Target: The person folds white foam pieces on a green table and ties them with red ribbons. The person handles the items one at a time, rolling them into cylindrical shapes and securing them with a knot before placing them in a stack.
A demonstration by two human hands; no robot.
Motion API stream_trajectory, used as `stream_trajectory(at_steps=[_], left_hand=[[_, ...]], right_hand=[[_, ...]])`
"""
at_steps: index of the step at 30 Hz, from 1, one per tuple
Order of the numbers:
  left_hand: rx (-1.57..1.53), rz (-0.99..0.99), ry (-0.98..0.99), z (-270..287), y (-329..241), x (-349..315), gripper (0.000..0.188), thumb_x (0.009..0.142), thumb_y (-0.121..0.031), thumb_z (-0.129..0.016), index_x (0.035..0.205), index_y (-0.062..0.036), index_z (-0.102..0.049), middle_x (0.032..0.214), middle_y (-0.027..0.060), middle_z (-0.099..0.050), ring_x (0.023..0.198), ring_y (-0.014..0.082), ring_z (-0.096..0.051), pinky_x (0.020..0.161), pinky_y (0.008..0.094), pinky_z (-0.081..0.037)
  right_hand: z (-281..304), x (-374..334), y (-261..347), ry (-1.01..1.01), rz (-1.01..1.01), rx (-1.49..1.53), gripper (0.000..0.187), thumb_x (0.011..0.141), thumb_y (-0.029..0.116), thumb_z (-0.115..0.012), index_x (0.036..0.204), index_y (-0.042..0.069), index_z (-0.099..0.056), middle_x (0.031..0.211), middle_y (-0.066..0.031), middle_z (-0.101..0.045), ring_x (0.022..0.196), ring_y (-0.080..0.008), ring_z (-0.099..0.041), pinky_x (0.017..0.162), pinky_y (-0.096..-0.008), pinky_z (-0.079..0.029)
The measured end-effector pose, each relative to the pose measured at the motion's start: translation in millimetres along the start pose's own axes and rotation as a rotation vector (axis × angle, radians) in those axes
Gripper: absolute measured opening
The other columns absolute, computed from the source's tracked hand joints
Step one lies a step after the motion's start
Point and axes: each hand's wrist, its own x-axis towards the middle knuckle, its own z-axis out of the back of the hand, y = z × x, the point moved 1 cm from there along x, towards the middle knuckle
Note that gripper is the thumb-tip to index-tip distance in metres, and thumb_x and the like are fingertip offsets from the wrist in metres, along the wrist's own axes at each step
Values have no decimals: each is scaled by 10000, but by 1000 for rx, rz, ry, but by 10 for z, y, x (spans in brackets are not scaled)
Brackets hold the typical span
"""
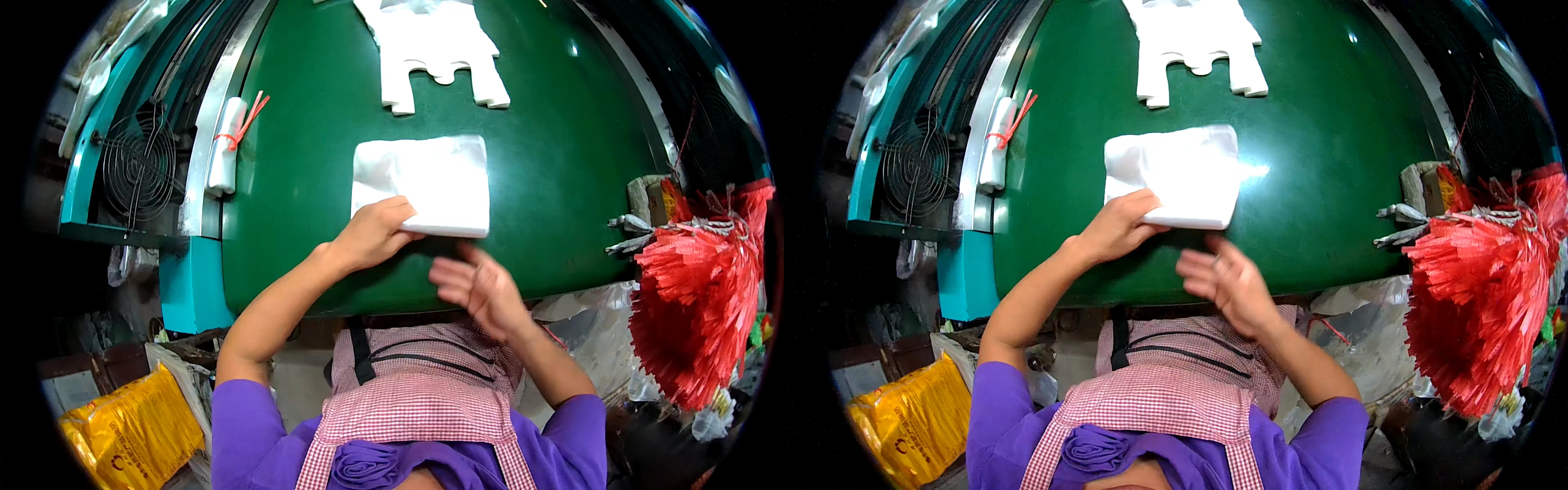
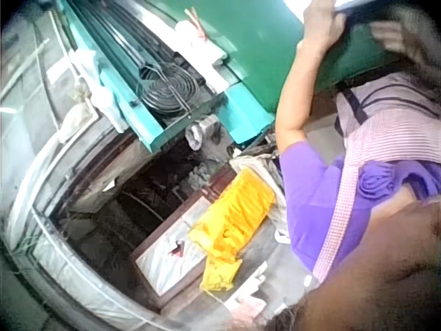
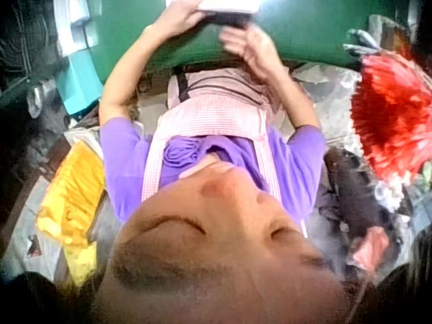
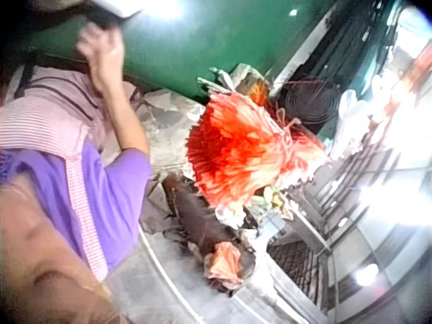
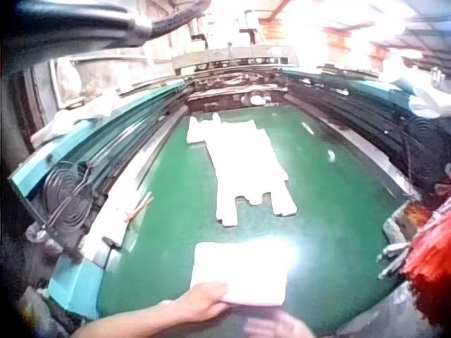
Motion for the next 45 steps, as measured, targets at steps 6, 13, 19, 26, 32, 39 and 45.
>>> stream_trajectory(at_steps=[6, 13, 19, 26, 32, 39, 45], left_hand=[[110, -351, 146, 17, -75, -512, 197, 729, -78, -697, 924, -86, -663, 1387, 128, -471, 1252, 366, -452, 1054, 541, -325], [563, -479, 21, 42, -186, -242, 163, 734, -154, -669, 886, -121, -619, 1066, 65, -599, 1069, 263, -557, 909, 433, -437], [470, -267, 202, 149, -212, 62, 178, 722, -106, -685, 898, -85, -668, 1384, 112, -510, 1301, 371, -437, 1069, 607, -301], [439, -156, 107, -180, -497, -426, 440, 698, -102, -719, 1123, -94, -605, 1350, 116, -537, 1261, 356, -485, 1042, 591, -342], [315, 118, 52, 169, -180, -359, 225, 828, -135, -670, 1040, -62, -651, 1016, 102, -655, 946, 299, -631, 751, 390, -518], [261, -244, -91, -101, -259, 4, 393, 787, -286, -742, 1078, -50, -622, 912, 94, -570, 833, 278, -589, 728, 386, -496], [43, -7, 118, -176, -244, -181, 346, 775, -261, -761, 978, -26, -609, 874, 107, -546, 797, 278, -565, 681, 366, -462]], right_hand=[[143, 388, 281, -35, 37, -248, 460, 862, -64, -538, 1314, 16, -514, 1287, -139, -572, 1180, -238, -565, 1029, -367, -449], [233, 358, 460, 474, 696, -1883, 423, 833, 37, -554, 1252, 79, -591, 1409, -137, -487, 1327, -281, -446, 1120, -444, -330], [147, 310, 653, 560, 477, -1919, 514, 759, -36, -578, 1268, 32, -561, 1410, -143, -482, 1345, -286, -416, 1137, -434, -299], [-223, -189, 381, 226, 439, -1889, 648, 782, 283, -714, 1295, -48, -498, 1340, -300, -460, 1266, -438, -437, 1060, -495, -356], [23, 112, 483, -61, 379, -1533, 292, 866, 234, -667, 1040, 2, -650, 972, -161, -672, 958, -322, -633, 811, -411, -514], [348, 14, 446, -463, 527, -437, 473, 940, 313, -610, 1294, 12, -521, 1129, -132, -647, 937, -226, -647, 731, -324, -537], [1094, -552, 1080, -800, 965, 38, 395, 1008, 341, -479, 1181, -4, -561, 1028, -112, -651, 918, -203, -630, 710, -267, -512]])
